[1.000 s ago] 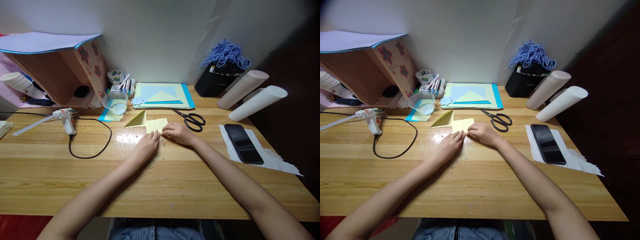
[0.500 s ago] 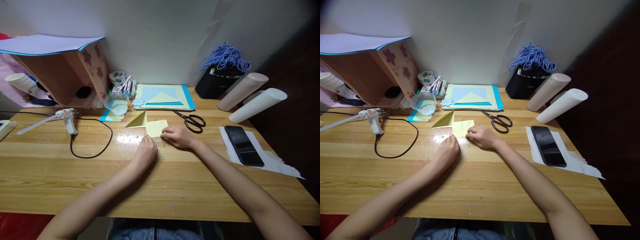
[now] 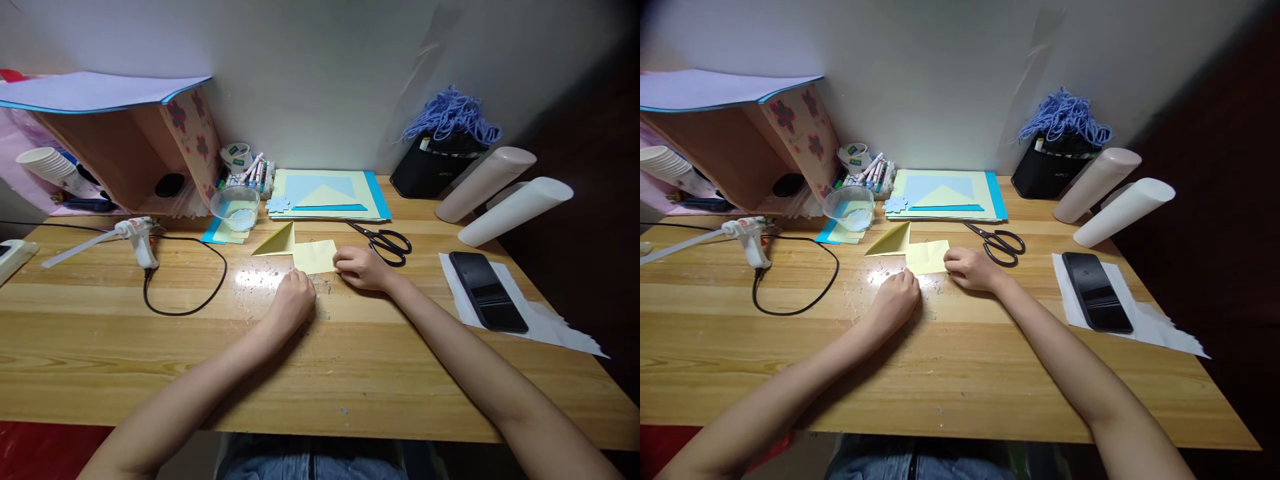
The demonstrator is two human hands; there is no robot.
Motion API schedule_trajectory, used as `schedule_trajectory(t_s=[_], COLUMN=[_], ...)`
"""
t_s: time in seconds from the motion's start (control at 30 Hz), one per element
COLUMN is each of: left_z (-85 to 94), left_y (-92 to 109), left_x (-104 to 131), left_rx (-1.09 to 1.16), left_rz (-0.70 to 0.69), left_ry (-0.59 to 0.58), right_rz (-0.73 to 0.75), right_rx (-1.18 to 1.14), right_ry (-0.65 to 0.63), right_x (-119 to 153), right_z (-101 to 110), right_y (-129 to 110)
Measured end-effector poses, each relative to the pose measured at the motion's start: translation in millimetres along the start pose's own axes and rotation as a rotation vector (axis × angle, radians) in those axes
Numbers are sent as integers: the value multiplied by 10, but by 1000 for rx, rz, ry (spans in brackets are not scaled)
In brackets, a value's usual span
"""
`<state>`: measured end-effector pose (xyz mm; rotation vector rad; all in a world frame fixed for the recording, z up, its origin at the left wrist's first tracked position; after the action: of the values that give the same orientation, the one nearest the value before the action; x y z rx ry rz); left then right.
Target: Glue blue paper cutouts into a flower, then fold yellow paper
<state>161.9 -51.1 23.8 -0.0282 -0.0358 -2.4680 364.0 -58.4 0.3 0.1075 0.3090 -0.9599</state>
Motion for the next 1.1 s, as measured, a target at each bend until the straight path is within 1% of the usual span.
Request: schedule_trajectory(t_s=[0.13, 0.27, 0.37, 0.5, 0.63, 0.7, 0.77, 0.83, 0.9, 1.0, 1.1], left_z=[-30, -14, -23, -110, -185, -189, -173, -149, -132, -135, -160], left_y=[-73, -226, -356, -475, -503, -494, -483, -478, -482, -504, -535], left_x=[-7, -21, -57, -129, -177, -184, -176, -155, -130, -116, -136], left_rx=[59, 183, 297, 392, 393, 379, 399, 494, 660, 922, 1065], left_rz=[-13, 1, -7, -23, -94, -126, -128, -98, -63, -16, 53], left_ry=[35, 162, 234, 278, 332, 359, 416, 497, 552, 537, 495], right_rz=[-25, -70, -133, -128, -113, -103, -124, -204, -357, -597, -723], right_rx=[-14, -45, -98, -96, -77, -95, -150, -270, -460, -780, -938], right_ry=[40, 136, 186, 204, 197, 192, 218, 275, 342, 382, 363], right_x=[57, 88, 61, -7, -33, -40, -53, -76, -103, -143, -165], right_z=[-12, -29, -20, -5, -35, -51, -52, -43, -41, -77, -137], right_y=[67, 101, 83, 38, 34, 23, -9, -63, -124, -198, -215])
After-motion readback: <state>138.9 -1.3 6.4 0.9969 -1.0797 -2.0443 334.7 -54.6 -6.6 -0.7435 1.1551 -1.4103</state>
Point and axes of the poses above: each hand's wrist, its own x-axis away from the middle knuckle, its own z-axis out of the back of the hand, y = z × x, the point moved 1 cm from there along -x, towards the middle knuckle, and after that the axes turned 10 degrees about x, right-handed, at the moved point
